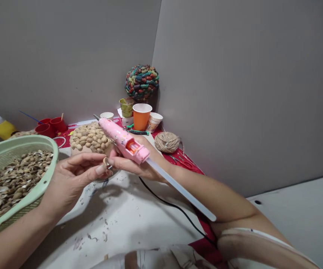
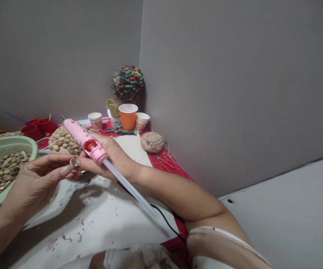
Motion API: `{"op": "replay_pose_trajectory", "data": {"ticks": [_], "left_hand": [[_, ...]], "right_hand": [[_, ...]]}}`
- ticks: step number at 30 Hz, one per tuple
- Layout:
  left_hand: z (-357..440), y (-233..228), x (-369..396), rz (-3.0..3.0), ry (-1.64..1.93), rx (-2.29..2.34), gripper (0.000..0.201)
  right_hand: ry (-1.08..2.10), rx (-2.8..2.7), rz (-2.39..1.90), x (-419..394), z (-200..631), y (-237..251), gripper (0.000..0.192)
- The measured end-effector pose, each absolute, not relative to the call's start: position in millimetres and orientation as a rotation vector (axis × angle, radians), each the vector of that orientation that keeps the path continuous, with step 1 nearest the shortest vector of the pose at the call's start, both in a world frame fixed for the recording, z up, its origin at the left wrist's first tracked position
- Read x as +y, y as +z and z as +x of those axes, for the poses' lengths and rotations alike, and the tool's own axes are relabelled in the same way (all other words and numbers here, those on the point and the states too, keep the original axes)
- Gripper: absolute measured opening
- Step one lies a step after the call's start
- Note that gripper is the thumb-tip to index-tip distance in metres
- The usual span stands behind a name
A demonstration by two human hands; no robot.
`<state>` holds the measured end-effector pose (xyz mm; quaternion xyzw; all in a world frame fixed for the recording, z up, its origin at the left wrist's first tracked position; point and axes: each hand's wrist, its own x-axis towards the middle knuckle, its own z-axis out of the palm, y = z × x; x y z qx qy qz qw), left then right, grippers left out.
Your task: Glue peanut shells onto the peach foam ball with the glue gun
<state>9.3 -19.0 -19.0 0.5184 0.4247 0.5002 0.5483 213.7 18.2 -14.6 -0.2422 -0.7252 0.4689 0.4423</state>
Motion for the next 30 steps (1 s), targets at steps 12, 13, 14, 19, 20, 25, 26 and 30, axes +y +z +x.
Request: {"op": "replay_pose_trajectory", "data": {"ticks": [12, 13, 14, 19, 20, 25, 26, 30], "left_hand": [[8, -19, -15, 1.094, 1.126, 0.983, 0.028], [8, -19, -14, 1.086, 1.122, 0.981, 0.029], [9, -20, -14, 1.08, 1.117, 0.981, 0.029], [9, -23, -13, 1.087, 1.124, 0.996, 0.03], [9, -24, -13, 1.094, 1.128, 1.0, 0.03], [9, -25, -12, 1.069, 1.127, 0.997, 0.033], [9, -25, -12, 1.045, 1.118, 0.98, 0.034], [10, -26, -8, 0.95, 1.019, 0.926, 0.032]], "right_hand": [[1.232, -1.776, -0.643, 17, 215, -13, 0.025], [1.205, -1.778, -0.642, 17, 215, -14, 0.026], [1.187, -1.78, -0.643, 17, 215, -14, 0.026], [1.199, -1.767, -0.619, 17, 213, -19, 0.024], [1.207, -1.761, -0.604, 17, 212, -20, 0.024], [1.202, -1.758, -0.599, 18, 212, -23, 0.022], [1.174, -1.757, -0.599, 17, 212, -23, 0.022], [1.047, -1.802, -0.598, 18, 213, -23, 0.024]]}}
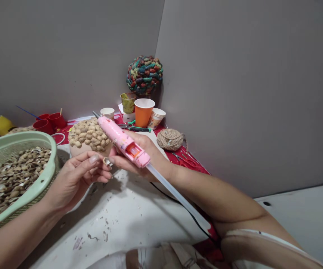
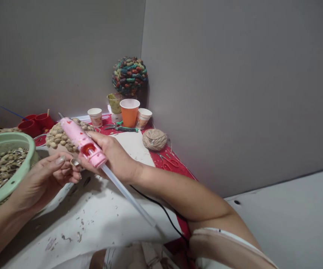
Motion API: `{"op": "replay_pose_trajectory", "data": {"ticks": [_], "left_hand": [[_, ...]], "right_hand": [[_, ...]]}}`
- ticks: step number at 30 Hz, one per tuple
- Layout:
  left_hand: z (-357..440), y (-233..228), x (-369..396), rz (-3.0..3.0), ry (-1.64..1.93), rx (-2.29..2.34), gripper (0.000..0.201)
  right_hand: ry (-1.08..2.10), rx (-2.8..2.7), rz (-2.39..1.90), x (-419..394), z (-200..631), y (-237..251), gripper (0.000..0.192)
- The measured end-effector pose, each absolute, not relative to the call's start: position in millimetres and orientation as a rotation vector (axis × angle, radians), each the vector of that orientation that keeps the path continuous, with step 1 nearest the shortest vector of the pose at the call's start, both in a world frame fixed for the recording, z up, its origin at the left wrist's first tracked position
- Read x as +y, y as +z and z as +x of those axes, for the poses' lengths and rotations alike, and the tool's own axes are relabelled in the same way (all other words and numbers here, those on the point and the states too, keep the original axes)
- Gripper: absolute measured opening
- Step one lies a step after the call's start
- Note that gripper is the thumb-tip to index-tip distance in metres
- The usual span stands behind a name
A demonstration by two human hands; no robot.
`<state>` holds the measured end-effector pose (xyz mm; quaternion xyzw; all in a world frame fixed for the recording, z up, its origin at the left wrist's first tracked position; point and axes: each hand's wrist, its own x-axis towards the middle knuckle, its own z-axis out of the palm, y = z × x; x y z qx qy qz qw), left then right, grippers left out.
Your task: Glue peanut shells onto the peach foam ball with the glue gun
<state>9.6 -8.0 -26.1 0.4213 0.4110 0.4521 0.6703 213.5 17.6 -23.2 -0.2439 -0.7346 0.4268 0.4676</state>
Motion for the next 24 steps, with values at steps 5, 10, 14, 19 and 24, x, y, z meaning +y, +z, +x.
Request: {"op": "replay_pose_trajectory", "data": {"ticks": [5, 10, 14, 19, 24], "left_hand": [[6, -29, -5, 0.868, 0.893, 0.896, 0.032], [5, -27, -5, 0.81, 0.849, 0.891, 0.031], [6, -26, -5, 0.821, 0.875, 0.889, 0.03], [7, -25, -6, 0.87, 0.968, 0.9, 0.028], [7, -25, -9, 1.009, 1.119, 0.965, 0.027]], "right_hand": [[0.876, -1.922, -0.538, 19, 215, -27, 0.024], [0.841, -1.978, -0.58, 19, 217, -30, 0.026], [0.837, -1.956, -0.581, 18, 215, -29, 0.024], [0.876, -1.866, -0.651, 16, 216, -24, 0.028], [1.05, -1.802, -0.636, 13, 217, -18, 0.023]]}}
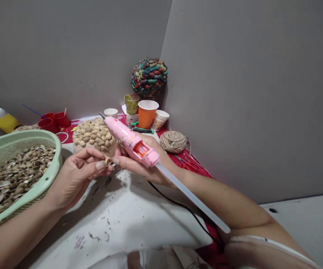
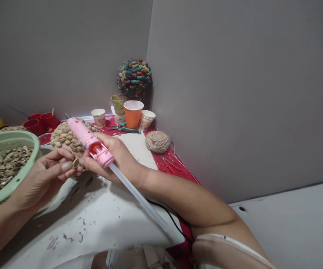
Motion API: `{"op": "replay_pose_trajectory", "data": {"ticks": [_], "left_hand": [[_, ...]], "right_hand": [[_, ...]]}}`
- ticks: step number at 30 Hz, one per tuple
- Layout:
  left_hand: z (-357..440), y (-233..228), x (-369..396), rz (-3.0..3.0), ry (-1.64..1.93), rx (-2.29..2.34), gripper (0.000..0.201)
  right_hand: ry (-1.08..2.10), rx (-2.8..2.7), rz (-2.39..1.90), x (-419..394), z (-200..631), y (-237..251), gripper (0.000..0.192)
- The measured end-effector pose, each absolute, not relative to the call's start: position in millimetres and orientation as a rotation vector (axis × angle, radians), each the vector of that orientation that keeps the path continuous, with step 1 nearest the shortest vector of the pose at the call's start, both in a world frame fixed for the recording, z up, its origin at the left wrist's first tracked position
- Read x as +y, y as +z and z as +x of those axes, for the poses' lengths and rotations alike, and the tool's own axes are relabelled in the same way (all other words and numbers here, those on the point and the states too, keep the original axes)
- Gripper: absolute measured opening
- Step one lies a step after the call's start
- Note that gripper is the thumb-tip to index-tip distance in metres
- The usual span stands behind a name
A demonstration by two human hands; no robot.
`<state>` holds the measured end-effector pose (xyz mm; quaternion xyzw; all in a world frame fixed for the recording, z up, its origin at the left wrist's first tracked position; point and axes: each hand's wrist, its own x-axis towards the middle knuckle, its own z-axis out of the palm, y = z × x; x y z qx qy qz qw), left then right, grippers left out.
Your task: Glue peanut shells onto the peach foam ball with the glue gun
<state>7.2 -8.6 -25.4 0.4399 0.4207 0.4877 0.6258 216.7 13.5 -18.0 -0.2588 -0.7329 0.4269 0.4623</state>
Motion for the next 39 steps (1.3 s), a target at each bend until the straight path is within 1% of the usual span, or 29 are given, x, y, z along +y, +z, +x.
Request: {"op": "replay_pose_trajectory", "data": {"ticks": [5, 13, 19, 24, 33, 39], "left_hand": [[4, -32, -11, 1.216, 1.238, 1.042, 0.025], [10, -30, -18, 1.505, 1.338, 1.131, 0.025], [10, -34, -18, 1.482, 1.36, 1.063, 0.025], [11, -33, -19, 1.448, 1.346, 1.05, 0.023], [11, -34, -19, 1.466, 1.36, 1.073, 0.027], [12, -31, -22, 1.457, 1.357, 1.067, 0.028]], "right_hand": [[1.285, -1.713, -0.671, 12, 213, -17, 0.023], [1.321, -1.658, -0.663, 12, 207, -23, 0.025], [1.369, -1.68, -0.666, 13, 207, -22, 0.023], [1.331, -1.749, -0.664, 12, 210, -20, 0.022], [1.274, -1.754, -0.643, 14, 209, -22, 0.025], [1.25, -1.794, -0.6, 13, 210, -20, 0.016]]}}
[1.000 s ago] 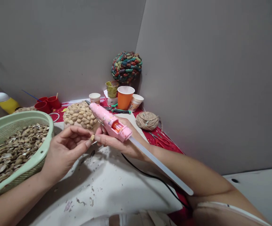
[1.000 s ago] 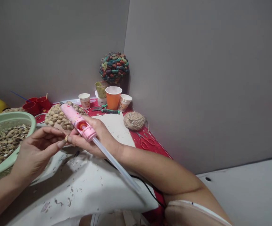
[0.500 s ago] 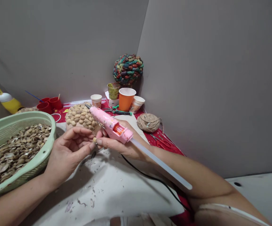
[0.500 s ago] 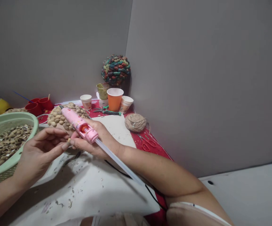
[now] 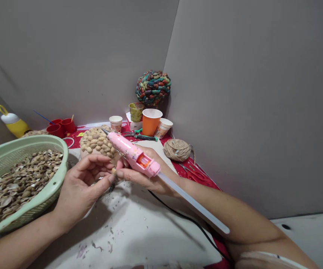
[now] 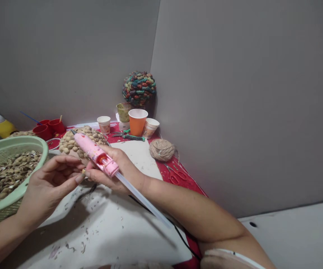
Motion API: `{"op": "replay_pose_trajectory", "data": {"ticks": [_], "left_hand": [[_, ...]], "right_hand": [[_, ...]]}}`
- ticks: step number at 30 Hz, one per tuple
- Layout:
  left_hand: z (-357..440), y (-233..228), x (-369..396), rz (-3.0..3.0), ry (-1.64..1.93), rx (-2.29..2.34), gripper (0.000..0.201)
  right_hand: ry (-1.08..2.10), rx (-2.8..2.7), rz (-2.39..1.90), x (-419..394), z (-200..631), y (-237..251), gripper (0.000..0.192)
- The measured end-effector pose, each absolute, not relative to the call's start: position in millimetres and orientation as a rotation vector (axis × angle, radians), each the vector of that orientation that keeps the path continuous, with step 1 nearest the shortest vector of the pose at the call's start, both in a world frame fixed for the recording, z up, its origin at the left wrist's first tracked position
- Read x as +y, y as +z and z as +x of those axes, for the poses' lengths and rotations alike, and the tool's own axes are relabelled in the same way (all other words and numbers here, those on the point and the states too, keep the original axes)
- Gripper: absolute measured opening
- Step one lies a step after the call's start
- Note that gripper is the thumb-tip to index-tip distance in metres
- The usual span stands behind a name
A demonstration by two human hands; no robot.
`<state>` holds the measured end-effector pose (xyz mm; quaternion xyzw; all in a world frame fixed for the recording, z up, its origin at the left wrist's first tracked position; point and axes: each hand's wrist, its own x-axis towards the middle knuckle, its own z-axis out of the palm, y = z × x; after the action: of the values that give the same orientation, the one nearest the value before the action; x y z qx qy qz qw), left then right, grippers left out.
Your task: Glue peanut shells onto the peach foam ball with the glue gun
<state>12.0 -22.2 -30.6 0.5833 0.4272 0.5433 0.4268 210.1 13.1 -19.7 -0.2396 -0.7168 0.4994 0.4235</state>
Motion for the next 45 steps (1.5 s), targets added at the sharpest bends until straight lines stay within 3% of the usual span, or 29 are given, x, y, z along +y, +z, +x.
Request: {"op": "replay_pose_trajectory", "data": {"ticks": [20, 34, 45], "left_hand": [[13, -33, -26, 1.591, 1.371, 1.125, 0.029], [13, -48, -26, 1.711, 1.508, 1.085, 0.025], [17, -51, -27, 1.842, 1.6, 1.175, 0.027]], "right_hand": [[0.861, -2.057, -0.555, 24, 212, -28, 0.015], [0.883, -1.959, -0.574, 10, 208, -34, 0.031], [0.779, -1.912, -0.682, 8, 204, -41, 0.024]]}}
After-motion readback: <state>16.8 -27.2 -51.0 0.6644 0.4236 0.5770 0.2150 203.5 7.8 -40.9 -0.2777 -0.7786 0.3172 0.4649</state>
